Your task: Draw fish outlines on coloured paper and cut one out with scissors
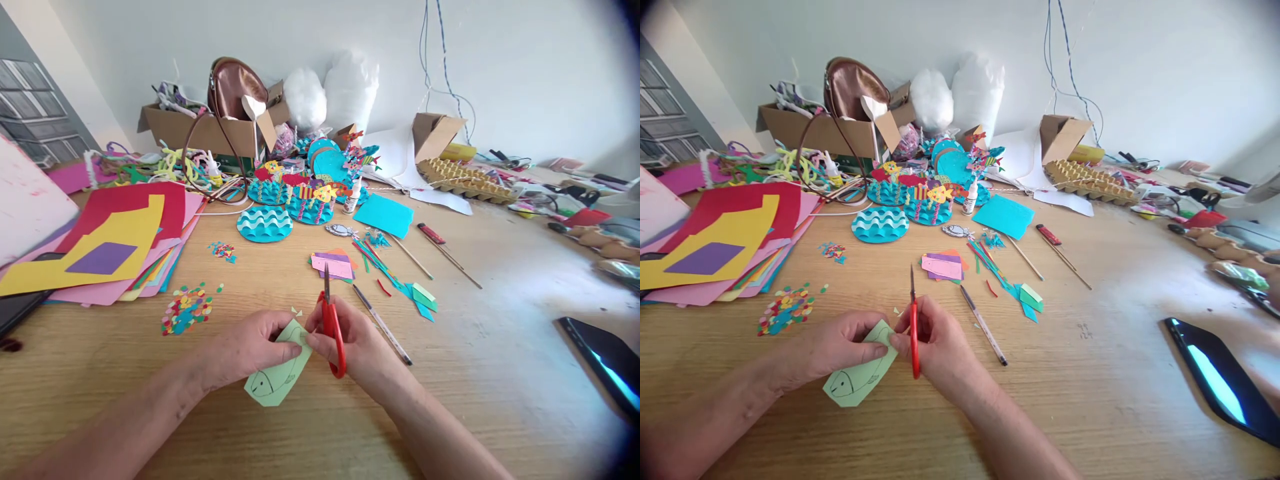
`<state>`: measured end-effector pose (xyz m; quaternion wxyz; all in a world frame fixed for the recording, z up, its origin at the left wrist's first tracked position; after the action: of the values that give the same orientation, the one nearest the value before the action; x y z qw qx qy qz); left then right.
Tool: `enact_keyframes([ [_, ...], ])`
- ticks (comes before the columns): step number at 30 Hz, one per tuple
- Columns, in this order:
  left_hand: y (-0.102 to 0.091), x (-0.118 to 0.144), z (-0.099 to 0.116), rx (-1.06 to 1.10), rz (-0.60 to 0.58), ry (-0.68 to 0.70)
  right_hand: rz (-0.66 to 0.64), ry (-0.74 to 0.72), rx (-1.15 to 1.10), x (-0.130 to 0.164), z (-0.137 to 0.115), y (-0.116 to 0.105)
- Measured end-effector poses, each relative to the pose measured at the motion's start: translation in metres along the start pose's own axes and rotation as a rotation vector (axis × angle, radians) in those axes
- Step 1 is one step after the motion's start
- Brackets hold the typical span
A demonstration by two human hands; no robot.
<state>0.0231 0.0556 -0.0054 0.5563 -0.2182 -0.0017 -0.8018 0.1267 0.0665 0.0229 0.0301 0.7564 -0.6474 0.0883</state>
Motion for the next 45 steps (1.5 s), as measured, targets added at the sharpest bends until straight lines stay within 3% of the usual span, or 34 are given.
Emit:
enact_keyframes([
  [4,0.004,0.004,0.003,0.039,-0.085,-0.005,-0.024,0.033,-0.106,0.0,0.001,0.004],
  [10,-0.017,0.003,0.021,0.706,0.025,0.128,0.359,-0.049,-0.456,-0.007,0.001,-0.042],
  [13,-0.004,0.005,0.025,0.648,-0.034,0.232,0.447,-0.071,-0.576,-0.005,0.005,-0.05],
  [15,0.007,0.003,0.021,0.555,-0.017,0.219,0.45,-0.06,-0.607,-0.003,0.008,-0.046],
  [17,0.015,0.001,0.021,0.488,0.031,0.214,0.416,-0.038,-0.606,-0.001,0.011,-0.037],
  [21,0.0,-0.002,0.021,0.386,0.318,0.213,0.337,0.023,-0.559,0.001,0.016,-0.021],
  [25,-0.015,0.001,0.018,0.359,0.462,0.154,0.289,0.017,-0.517,0.001,0.013,-0.016],
  [36,-0.012,0.003,0.016,0.426,0.484,0.142,0.222,0.042,-0.443,0.002,0.014,-0.003],
  [45,-0.033,0.006,0.005,0.702,0.572,0.067,-0.002,-0.027,0.138,0.012,-0.001,0.006],
])
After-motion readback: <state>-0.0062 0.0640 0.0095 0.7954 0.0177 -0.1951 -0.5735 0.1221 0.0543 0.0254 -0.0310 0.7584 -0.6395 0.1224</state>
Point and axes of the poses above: each hand's wrist, its own x-axis away from the middle knuckle, its own y-axis out of the palm, z = x × y, the point moved 9 cm from there along -x, towards the middle knuckle, and after that the axes turned 12 degrees about z, right-handed, at the moved point
